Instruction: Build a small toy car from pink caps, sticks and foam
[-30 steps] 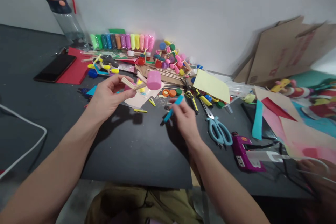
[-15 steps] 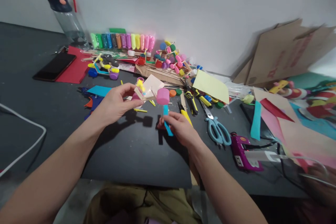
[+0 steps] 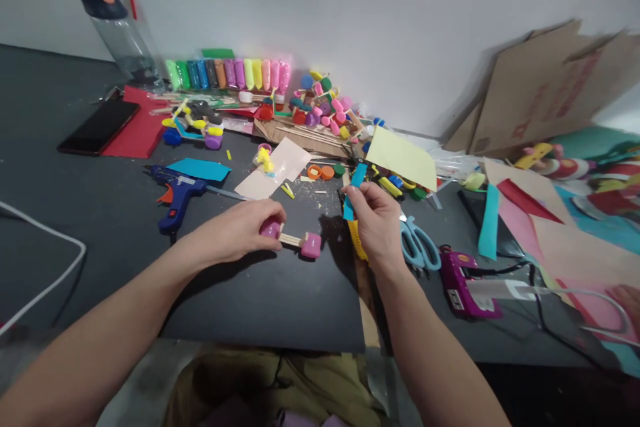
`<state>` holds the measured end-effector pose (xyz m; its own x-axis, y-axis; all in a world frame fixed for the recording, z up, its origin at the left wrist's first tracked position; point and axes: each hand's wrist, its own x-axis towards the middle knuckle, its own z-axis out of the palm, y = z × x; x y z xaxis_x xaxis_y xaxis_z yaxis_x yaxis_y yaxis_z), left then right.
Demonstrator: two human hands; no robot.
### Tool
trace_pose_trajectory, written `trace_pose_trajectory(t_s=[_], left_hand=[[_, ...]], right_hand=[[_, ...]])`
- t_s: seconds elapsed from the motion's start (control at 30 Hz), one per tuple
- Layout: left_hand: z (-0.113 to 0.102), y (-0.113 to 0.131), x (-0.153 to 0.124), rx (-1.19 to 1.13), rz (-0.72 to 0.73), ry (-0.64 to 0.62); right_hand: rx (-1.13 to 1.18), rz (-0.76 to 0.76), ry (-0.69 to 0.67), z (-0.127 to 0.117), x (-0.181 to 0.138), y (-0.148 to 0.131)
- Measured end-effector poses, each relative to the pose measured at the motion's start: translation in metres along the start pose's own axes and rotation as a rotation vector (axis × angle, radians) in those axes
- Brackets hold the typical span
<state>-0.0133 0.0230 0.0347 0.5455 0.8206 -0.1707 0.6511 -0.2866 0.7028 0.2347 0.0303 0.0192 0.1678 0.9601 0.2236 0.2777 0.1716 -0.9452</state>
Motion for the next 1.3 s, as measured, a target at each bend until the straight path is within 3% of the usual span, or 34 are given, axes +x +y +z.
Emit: trace_pose_trajectory(t_s=[0.1,0.2,0.27,0.53,0.63,0.8,0.9,1.0,1.07,1.13,1.17,1.2,1.23,1.3], left_hand=[[-0.007,-0.003,-0.003,-0.041,-0.01,-0.027],[-0.013,-0.007,-0.003,-0.171,-0.019,0.074],[-0.015,-0.008,-0.001,-0.24,0.005,0.247],[-0.021,-0.01,0.001,-0.444,0.225,1.139],[-0.025,-0.018,0.003,-0.526,0.388,1.358],[-0.027,-0.014,0.004,-0.637,0.593,1.391],[-0.028,0.005,-0.004,-0.75,0.62,1.423],[-0.031,0.022,-0.015,-0.931,0.602,1.276],[-0.036,0.023,-0.02,-1.032,0.568,1.171],[-0.044,0.015,-0.021,-1.106,0.518,1.158],[-0.048,0.008,-0.02,-1.137,0.473,1.172],[-0.053,0.001,-0.018,-1.175,0.433,1.224],[-0.056,-0.007,-0.016,-1.214,0.372,1.242],[-0.06,-0.019,-0.012,-1.175,0.281,1.251]], right_hand=[[-0.016,-0.024,-0.067,0.004,0.0,0.002],[-0.065,-0.036,-0.162,0.005,-0.001,0.0],[-0.123,-0.043,-0.239,0.004,-0.001,-0.005],[-0.363,-0.121,-0.46,0.013,0.016,-0.028],[-0.378,-0.137,-0.482,0.025,0.025,-0.032],[-0.278,-0.111,-0.524,0.038,0.036,-0.048],[-0.146,-0.072,-0.663,0.047,0.039,-0.061],[-0.04,-0.078,-0.94,0.068,0.033,-0.071],[0.031,-0.079,-1.195,0.084,0.024,-0.081],[0.24,-0.018,-1.489,0.09,0.017,-0.096],[0.392,0.031,-1.564,0.088,0.014,-0.106],[0.552,0.065,-1.529,0.081,0.014,-0.117],[0.636,0.048,-1.338,0.069,0.017,-0.13],[0.488,-0.035,-0.882,0.036,0.031,-0.154]])
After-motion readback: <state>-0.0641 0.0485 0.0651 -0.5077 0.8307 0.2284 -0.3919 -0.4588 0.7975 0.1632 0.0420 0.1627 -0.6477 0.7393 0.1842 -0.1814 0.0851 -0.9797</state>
